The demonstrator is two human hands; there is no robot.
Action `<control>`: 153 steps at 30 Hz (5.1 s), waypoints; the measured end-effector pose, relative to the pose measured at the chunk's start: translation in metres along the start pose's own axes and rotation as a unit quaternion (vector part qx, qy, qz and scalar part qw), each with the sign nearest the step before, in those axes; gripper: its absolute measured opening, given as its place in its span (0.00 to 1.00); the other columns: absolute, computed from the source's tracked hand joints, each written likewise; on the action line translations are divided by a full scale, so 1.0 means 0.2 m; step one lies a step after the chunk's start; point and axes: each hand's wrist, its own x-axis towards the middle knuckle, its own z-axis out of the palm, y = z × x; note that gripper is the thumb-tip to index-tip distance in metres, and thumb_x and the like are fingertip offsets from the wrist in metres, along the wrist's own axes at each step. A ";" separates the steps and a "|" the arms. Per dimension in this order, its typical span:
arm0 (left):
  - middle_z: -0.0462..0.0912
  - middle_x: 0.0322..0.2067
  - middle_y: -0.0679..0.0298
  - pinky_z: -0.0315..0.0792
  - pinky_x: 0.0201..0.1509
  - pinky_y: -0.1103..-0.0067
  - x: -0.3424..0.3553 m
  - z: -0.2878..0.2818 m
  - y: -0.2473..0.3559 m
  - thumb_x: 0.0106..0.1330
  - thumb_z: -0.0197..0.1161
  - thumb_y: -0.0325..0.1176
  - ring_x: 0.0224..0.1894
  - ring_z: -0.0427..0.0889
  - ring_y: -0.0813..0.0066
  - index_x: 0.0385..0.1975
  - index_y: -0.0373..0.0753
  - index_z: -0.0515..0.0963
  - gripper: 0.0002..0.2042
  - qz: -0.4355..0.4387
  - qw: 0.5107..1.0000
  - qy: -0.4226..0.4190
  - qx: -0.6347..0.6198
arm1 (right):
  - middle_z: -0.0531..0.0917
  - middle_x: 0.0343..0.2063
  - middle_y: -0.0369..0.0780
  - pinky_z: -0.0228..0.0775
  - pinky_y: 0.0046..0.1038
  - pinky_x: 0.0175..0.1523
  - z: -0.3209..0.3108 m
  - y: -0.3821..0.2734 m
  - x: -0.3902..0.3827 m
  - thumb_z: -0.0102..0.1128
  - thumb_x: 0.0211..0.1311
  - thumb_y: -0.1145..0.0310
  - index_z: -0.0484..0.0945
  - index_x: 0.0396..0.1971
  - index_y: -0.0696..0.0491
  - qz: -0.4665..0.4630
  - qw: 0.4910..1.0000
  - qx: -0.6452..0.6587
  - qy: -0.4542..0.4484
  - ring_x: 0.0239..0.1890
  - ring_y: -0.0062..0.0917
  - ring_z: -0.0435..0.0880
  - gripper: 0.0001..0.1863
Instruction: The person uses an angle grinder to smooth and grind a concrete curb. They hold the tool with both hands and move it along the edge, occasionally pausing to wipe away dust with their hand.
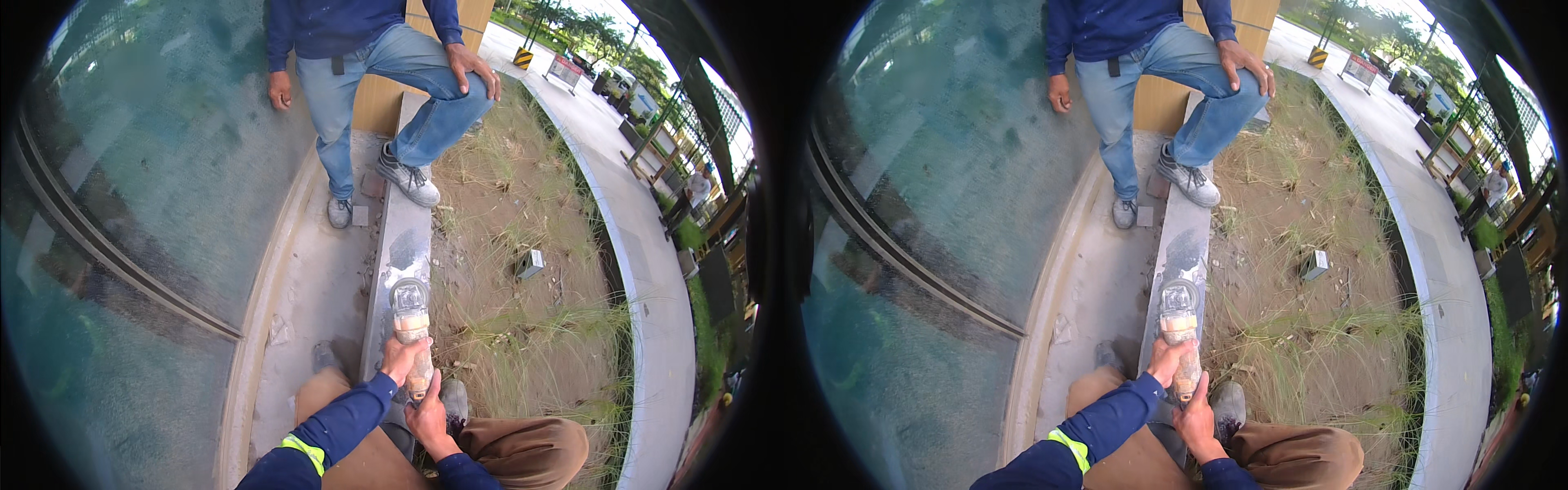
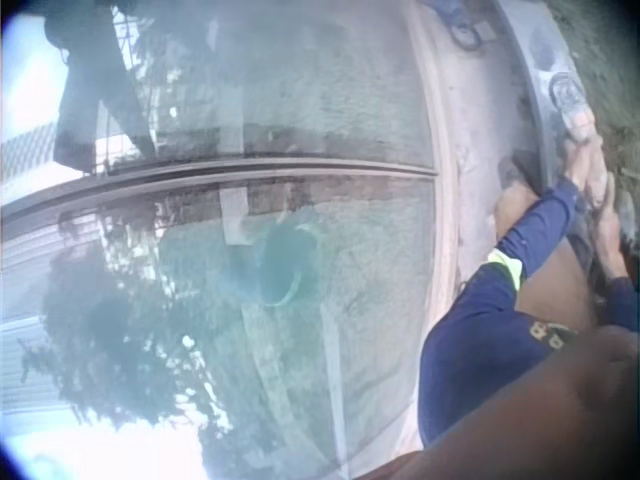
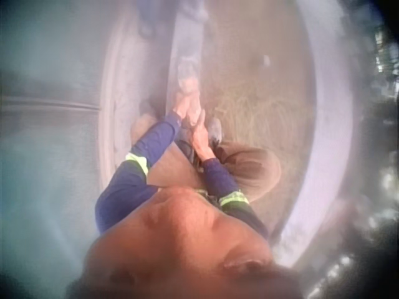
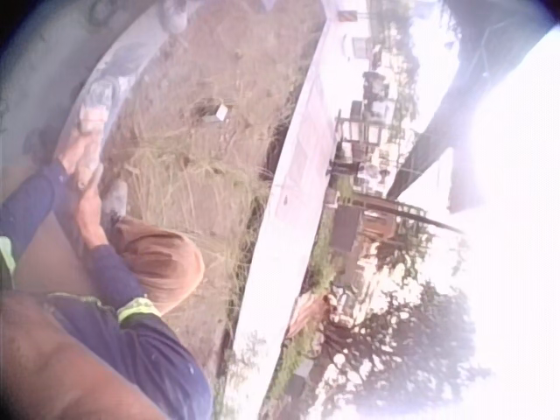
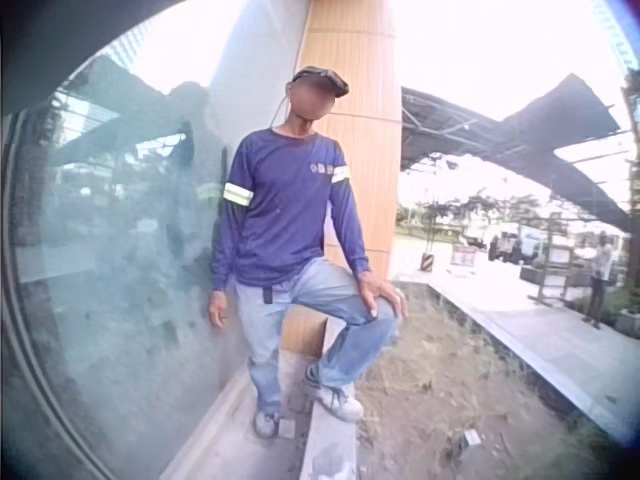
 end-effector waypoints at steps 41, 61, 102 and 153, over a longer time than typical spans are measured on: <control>0.81 0.37 0.55 0.81 0.39 0.70 -0.01 -0.02 0.04 0.62 0.64 0.32 0.34 0.84 0.65 0.53 0.33 0.73 0.20 -0.011 0.993 0.014 0.113 | 0.73 0.47 0.61 0.75 0.50 0.46 0.05 -0.03 0.02 0.71 0.46 0.76 0.43 0.72 0.56 0.062 0.985 0.155 0.033 0.43 0.59 0.79 0.55; 0.81 0.34 0.57 0.81 0.34 0.70 0.00 -0.02 -0.01 0.62 0.65 0.31 0.30 0.84 0.66 0.48 0.33 0.74 0.16 -0.001 0.995 0.033 0.097 | 0.76 0.40 0.58 0.75 0.49 0.43 0.00 -0.02 0.03 0.70 0.47 0.73 0.42 0.73 0.59 0.083 0.992 0.094 -0.001 0.36 0.55 0.81 0.56; 0.81 0.37 0.68 0.74 0.41 0.81 0.15 0.01 -0.03 0.58 0.69 0.24 0.36 0.79 0.81 0.49 0.34 0.76 0.18 -0.133 0.971 -0.015 0.200 | 0.78 0.53 0.55 0.72 0.38 0.60 0.10 0.04 0.26 0.76 0.44 0.65 0.52 0.69 0.58 0.208 0.890 0.405 -0.014 0.58 0.46 0.79 0.53; 0.83 0.37 0.63 0.78 0.41 0.77 0.22 -0.02 -0.05 0.64 0.65 0.29 0.36 0.83 0.75 0.49 0.34 0.76 0.15 -0.127 0.972 0.034 0.197 | 0.79 0.52 0.56 0.73 0.42 0.57 0.10 0.07 0.34 0.74 0.45 0.65 0.55 0.68 0.57 0.203 0.887 0.415 -0.014 0.54 0.49 0.80 0.50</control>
